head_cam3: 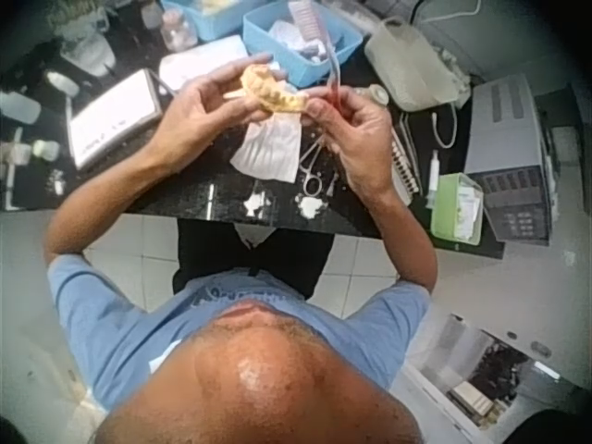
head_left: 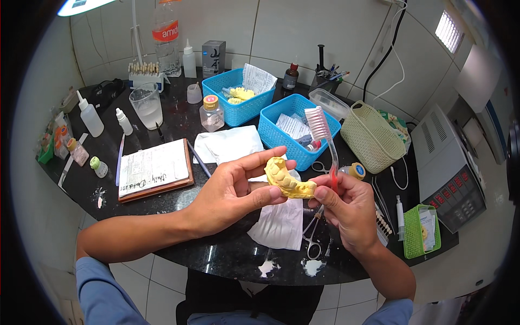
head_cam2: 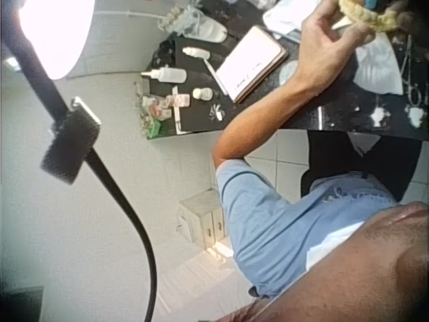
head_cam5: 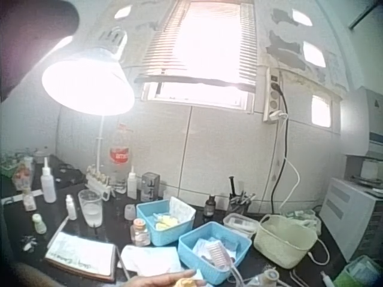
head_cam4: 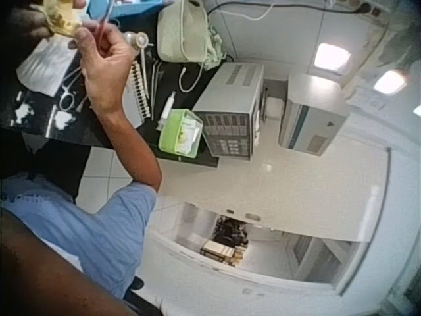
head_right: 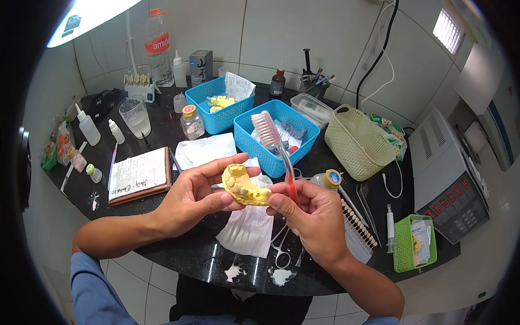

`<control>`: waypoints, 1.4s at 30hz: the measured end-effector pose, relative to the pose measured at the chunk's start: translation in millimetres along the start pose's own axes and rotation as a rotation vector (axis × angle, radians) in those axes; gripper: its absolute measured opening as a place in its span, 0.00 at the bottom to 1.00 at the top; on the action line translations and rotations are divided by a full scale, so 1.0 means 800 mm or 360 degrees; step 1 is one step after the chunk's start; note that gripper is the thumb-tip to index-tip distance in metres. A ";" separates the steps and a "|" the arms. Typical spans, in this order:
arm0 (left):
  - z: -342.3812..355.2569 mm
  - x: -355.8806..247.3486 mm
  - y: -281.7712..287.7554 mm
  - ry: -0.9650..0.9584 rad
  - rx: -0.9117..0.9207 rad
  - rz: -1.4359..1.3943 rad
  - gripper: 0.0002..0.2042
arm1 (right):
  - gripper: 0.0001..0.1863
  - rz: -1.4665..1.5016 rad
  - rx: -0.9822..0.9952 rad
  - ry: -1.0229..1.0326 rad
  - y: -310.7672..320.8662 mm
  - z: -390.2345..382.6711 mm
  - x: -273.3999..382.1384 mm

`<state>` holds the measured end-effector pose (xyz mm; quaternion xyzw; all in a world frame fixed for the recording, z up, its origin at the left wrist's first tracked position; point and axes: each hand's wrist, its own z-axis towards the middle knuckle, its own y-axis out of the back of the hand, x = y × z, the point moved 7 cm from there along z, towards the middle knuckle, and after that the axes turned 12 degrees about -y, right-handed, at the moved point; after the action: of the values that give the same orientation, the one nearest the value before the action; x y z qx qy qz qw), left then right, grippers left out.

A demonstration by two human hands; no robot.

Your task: Clean and brush dental impression models using a brush and liquid.

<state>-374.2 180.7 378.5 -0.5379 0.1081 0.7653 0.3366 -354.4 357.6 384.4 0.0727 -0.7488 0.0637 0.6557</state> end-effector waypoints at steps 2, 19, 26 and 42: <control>0.000 0.002 0.001 -0.0006 -0.0003 0.0000 0.34 | 0.13 0.0021 0.0010 -0.0009 0.000 0.001 -0.001; 0.002 -0.004 -0.003 -0.0099 0.0028 -0.0014 0.34 | 0.11 -0.0172 -0.0163 0.0424 -0.004 -0.010 0.016; 0.000 -0.003 -0.007 -0.0145 0.0042 -0.0182 0.33 | 0.12 -0.0707 -0.0265 0.0945 -0.007 -0.026 0.025; -0.001 -0.009 -0.012 -0.0088 0.0107 -0.0281 0.36 | 0.15 -0.0943 -0.0326 0.1261 -0.019 -0.043 0.042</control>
<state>-365.7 184.7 386.4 -0.5125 0.0765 0.7430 0.4236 -322.0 348.8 422.3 0.1876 -0.3921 -0.1763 0.8832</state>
